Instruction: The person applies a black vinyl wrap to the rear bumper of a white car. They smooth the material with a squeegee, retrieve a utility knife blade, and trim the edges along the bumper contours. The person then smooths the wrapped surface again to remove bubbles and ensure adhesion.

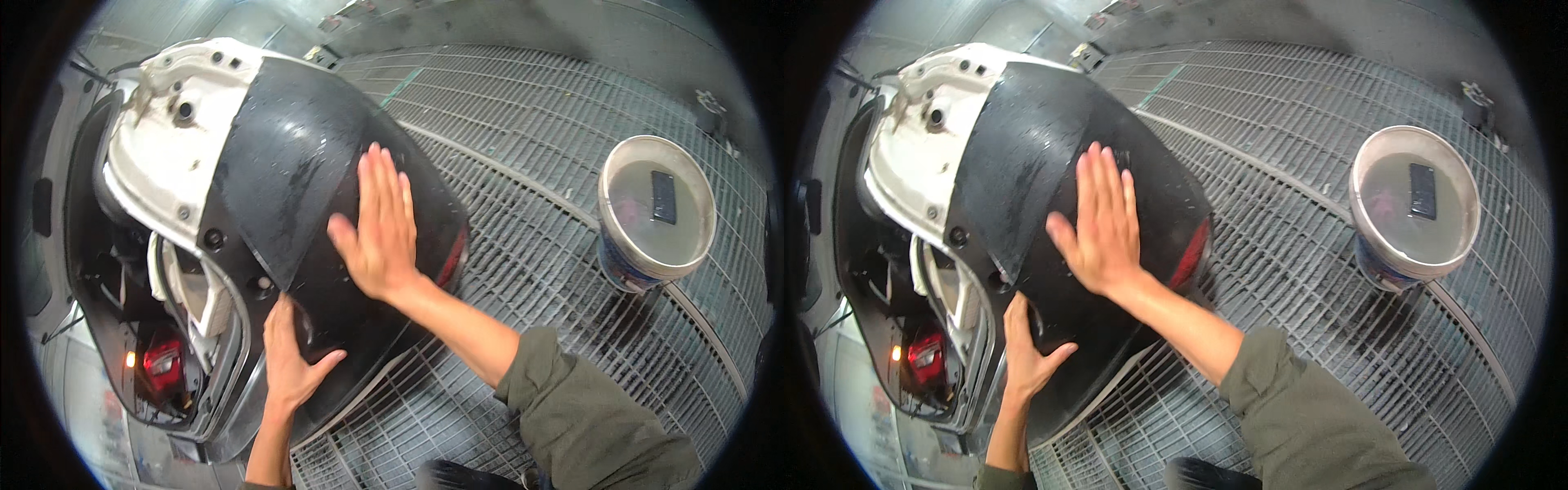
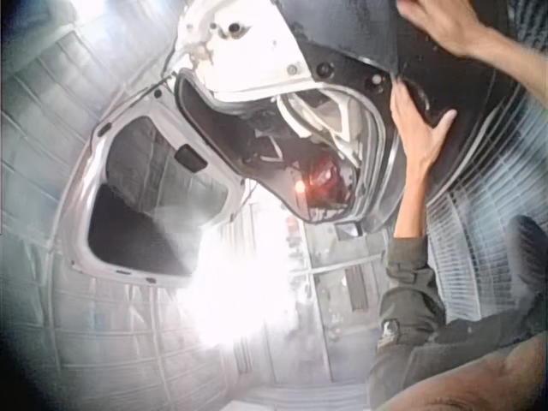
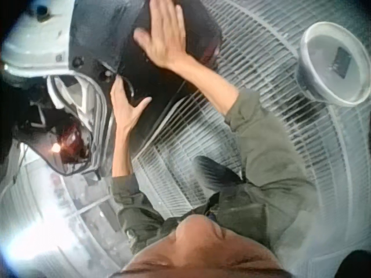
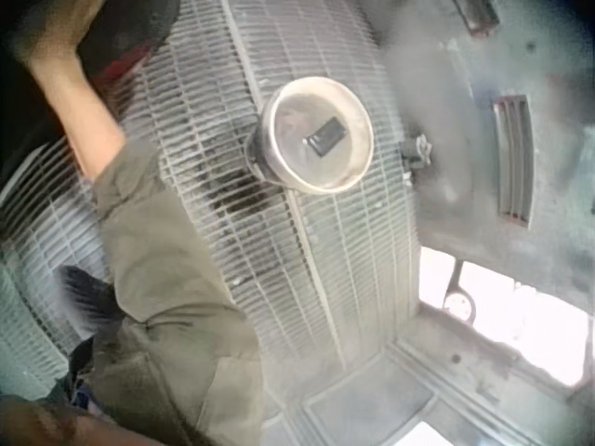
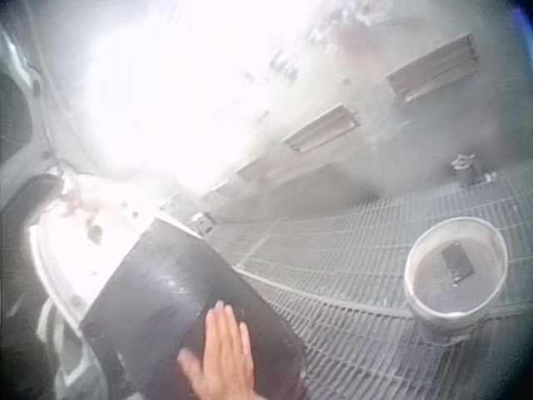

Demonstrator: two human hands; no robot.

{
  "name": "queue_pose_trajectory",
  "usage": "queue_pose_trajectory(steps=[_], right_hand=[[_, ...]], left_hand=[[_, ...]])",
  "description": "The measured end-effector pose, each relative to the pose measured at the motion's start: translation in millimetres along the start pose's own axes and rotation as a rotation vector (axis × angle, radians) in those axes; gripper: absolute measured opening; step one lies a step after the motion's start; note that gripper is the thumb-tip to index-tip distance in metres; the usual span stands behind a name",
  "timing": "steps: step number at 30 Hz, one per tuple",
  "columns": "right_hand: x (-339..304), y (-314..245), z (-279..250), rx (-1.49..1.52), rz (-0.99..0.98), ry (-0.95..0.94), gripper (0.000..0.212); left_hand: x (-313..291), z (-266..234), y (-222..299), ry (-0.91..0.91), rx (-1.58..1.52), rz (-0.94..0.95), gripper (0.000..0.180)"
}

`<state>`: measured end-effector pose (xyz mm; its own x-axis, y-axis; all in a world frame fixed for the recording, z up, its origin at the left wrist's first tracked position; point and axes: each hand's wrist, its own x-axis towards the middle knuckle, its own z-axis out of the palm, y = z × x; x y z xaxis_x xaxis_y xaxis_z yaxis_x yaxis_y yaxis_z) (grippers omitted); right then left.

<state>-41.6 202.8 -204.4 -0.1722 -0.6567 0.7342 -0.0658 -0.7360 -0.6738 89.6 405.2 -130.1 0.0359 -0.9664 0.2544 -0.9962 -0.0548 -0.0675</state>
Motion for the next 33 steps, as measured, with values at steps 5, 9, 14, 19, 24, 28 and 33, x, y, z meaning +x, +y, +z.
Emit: queue_pose_trajectory(steps=[5,9,14,19,24,28,33], right_hand=[[-88.2,-7.1,4.0,-0.078,-0.696,-0.355,0.086],[-21.8,18.6,-5.1,-0.022,-0.837,-0.378,0.086],[-47.9,-43.8,15.0,0.001,-0.455,-0.183,0.088],[-43.1,-17.9,8.8,-0.121,-1.036,-0.362,0.091],[-8.6,15.0,-9.5,0.048,-0.607,-0.233,0.08],[-0.3,33.4,-0.1,0.045,-0.161,0.002,0.083],[-113.3,-52.5,23.8,-0.005,0.212,0.104,0.086]], left_hand=[[11.0,-2.6,-7.0,-0.127,0.023,0.147,0.12],[-6.8,-18.2,-14.9,-0.18,0.028,0.135,0.122],[-8.2,-5.7,-12.7,-0.131,0.003,0.127,0.115],[-20.8,-12.1,-18.3,-0.219,0.024,0.048,0.118],[-12.0,-10.6,-11.5,-0.19,0.027,0.077,0.126],[-12.2,-4.8,-16.5,-0.128,-0.003,0.089,0.124],[-10.6,-2.0,-17.7,-0.129,-0.051,0.073,0.113]])
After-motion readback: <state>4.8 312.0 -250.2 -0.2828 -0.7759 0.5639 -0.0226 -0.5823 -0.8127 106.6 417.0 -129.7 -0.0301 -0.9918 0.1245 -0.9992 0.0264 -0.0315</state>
